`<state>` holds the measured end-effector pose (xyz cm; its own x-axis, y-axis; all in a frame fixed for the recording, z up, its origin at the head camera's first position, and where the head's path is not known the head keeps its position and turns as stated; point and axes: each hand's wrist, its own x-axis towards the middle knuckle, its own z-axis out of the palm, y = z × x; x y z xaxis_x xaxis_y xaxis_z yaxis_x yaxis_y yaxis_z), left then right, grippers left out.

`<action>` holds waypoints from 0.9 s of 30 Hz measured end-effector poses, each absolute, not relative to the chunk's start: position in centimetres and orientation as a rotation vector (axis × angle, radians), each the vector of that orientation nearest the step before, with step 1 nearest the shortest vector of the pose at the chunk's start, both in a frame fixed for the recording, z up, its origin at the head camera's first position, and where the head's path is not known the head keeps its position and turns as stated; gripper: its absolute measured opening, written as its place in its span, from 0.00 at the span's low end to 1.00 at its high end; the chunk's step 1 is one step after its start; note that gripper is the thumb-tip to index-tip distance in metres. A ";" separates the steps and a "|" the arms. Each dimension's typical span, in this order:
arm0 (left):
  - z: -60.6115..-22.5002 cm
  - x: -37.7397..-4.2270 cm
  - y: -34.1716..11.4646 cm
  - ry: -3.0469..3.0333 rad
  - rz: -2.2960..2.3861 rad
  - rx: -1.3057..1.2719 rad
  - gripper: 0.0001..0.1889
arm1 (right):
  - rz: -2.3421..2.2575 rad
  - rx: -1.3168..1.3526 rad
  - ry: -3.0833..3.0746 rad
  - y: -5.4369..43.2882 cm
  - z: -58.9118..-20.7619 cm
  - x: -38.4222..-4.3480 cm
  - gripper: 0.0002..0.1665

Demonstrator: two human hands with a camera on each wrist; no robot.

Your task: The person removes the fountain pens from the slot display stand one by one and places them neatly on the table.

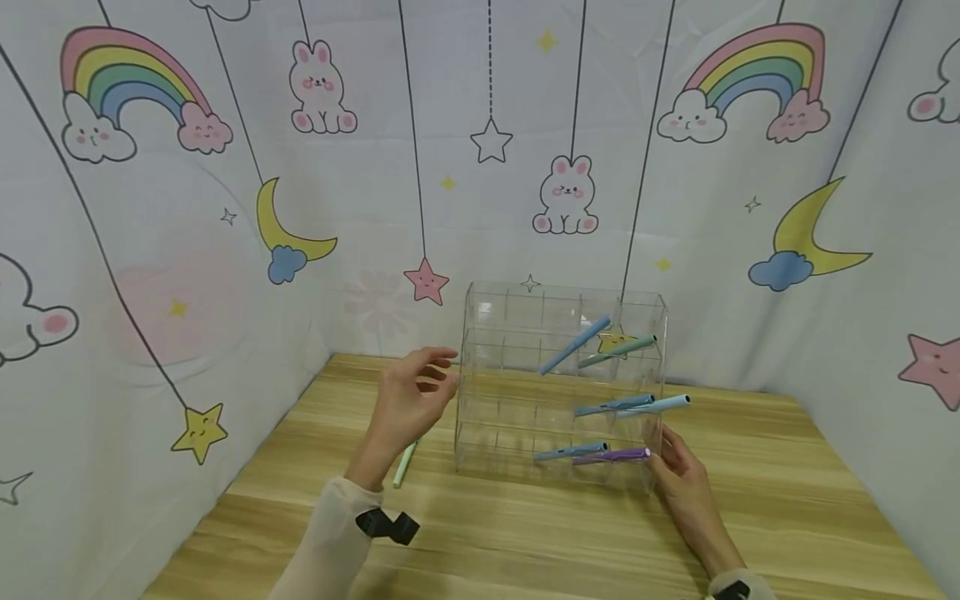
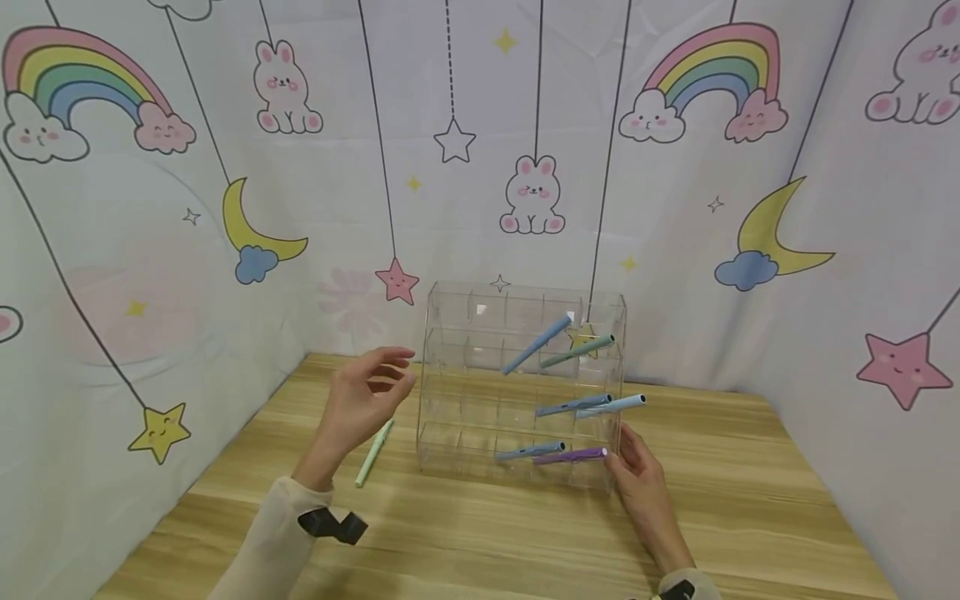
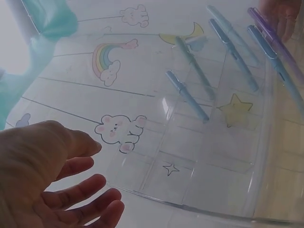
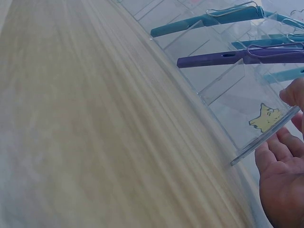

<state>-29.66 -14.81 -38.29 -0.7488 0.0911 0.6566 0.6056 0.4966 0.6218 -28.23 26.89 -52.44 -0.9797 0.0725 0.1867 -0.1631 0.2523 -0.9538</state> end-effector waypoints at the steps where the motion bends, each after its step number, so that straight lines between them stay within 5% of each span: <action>1: -38.2 -29.5 -14.6 -2.185 -1.227 -0.588 0.16 | 1.810 0.087 -2.325 26.9 -52.5 -28.3 0.38; 27: -39.4 -29.1 -10.0 -2.207 -1.311 -0.862 0.21 | 1.857 0.113 -2.252 27.0 -52.8 -28.3 0.39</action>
